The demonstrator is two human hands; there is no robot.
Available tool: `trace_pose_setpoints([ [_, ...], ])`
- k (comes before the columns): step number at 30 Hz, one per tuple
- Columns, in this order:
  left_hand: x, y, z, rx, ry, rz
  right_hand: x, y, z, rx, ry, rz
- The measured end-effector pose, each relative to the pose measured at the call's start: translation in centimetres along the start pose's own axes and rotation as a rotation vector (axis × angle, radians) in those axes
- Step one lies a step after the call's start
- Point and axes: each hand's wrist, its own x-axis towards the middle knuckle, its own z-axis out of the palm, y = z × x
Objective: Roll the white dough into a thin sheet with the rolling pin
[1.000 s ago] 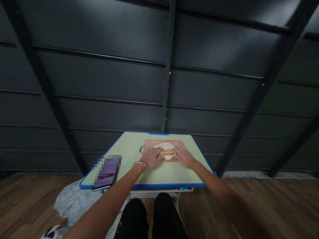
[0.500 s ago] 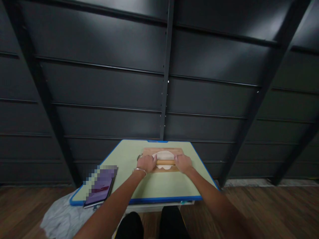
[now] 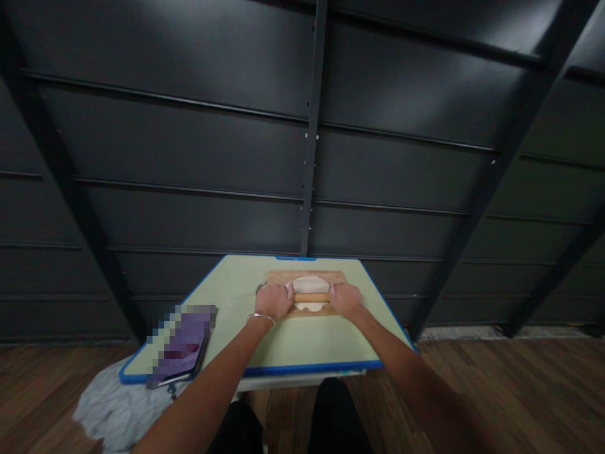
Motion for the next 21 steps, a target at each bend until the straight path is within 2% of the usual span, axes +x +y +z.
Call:
trace_pose_setpoints([
  [8, 0.6, -0.6, 0.7, 0.002, -0.027, 0.012, -0.2, 0.0, -0.1, 0.025, -0.031, 0.014],
  [12, 0.9, -0.8, 0.8, 0.056, 0.002, 0.1, 0.4, 0.5, 0.4, 0.027, -0.021, -0.058],
  [15, 0.9, -0.5, 0.2, 0.055, 0.01, 0.076, 0.7, 0.6, 0.4, 0.025, -0.018, -0.072],
  [17, 1.2, -0.3, -0.2, 0.028, -0.032, 0.025, 0.7, 0.6, 0.3, 0.024, -0.01, -0.054],
  [21, 2.3, -0.3, -0.8, -0.055, -0.197, -0.055, 0.7, 0.5, 0.2, 0.008, -0.012, -0.063],
])
